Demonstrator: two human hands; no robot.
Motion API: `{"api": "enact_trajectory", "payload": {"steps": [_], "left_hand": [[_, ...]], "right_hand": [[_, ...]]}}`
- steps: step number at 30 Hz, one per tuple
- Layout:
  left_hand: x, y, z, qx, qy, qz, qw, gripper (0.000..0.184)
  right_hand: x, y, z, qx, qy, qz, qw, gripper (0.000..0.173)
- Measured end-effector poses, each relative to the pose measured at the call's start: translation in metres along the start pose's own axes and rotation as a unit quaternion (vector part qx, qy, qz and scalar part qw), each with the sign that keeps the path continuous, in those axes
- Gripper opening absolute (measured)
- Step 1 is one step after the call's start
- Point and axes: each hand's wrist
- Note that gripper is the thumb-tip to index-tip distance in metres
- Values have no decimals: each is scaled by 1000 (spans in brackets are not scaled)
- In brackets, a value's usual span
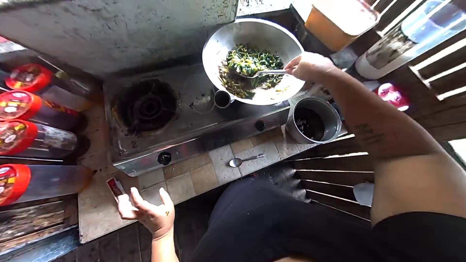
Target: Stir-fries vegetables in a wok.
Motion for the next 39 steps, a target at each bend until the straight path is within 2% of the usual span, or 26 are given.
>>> {"api": "enact_trajectory", "payload": {"steps": [4,8,10,12,17,21,24,28,32,34,36,39], "left_hand": [[2,6,-4,12,3,-5,1000,65],[-1,9,-5,16,-2,6,1000,64],[-5,12,-4,15,-5,14,1000,65],[-13,17,-5,9,-13,23,1000,66],[-39,30,-8,5,-31,45,998,66],[-58,36,-16,2,-42,55,998,66],[-67,48,-22,6,-55,80,995,65],[-79,66,-24,10,-64,105,992,64],[-86,77,-22,-5,-79,115,990,63],[-85,81,-21,-12,-85,118,989,63],[-83,84,-17,-7,-90,126,988,64],[-78,80,-16,-1,-82,134,988,64]], "right_hand": [[16,19,29,-76,107,-97,987,28],[26,21,37,-160,198,-84,963,20],[24,14,39,-177,215,-89,956,18],[20,5,35,-178,226,-90,954,16],[1,-11,28,-178,205,-8,962,23],[-9,-1,58,-157,181,-96,966,19],[-14,1,64,-76,193,-138,968,22],[-47,-51,52,-10,138,-25,990,28],[-47,-91,19,14,22,76,997,31],[-35,-86,23,-15,38,76,996,30],[-21,-64,38,-59,92,55,993,27],[-8,-25,65,-92,158,69,981,26]]}}
Point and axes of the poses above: each hand's wrist, its own y-axis away from the middle knuckle, its own z-axis out of the back of the hand, x = y × z, and after that the axes turned 13 degrees about x, right-handed
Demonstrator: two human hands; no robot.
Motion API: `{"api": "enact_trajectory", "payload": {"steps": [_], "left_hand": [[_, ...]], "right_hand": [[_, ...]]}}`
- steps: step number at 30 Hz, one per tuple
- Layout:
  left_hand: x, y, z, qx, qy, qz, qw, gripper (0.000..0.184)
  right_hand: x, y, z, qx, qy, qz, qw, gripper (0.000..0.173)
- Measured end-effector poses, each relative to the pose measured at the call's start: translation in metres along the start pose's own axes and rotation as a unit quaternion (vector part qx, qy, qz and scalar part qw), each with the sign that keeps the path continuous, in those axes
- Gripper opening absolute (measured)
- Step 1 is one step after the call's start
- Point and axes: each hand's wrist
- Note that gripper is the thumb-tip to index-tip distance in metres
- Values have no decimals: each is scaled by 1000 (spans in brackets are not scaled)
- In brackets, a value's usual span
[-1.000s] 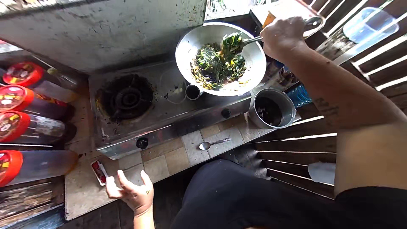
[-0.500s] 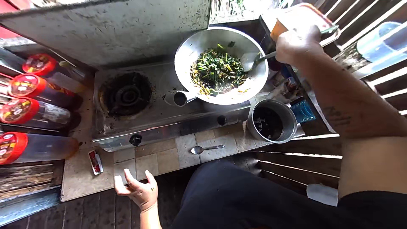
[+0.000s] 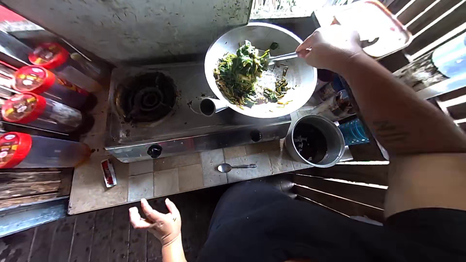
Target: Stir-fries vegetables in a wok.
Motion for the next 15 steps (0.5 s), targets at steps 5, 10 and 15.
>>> {"api": "enact_trajectory", "payload": {"steps": [5,10,15], "left_hand": [[12,-19,-5,-3,9,-30,1000,63],[38,-36,-11,15,18,-45,999,63],[67,-51,-8,-13,-7,-53,998,61]], "right_hand": [[9,20,14,-18,26,32,999,25],[14,36,25,-8,97,-114,989,18],[21,96,11,-59,157,-53,984,30]]}}
Point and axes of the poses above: each hand's wrist, its own y-axis away from the middle knuckle, its own z-axis out of the back of the hand, x = y × z, and after that the axes turned 13 degrees about x, right-handed
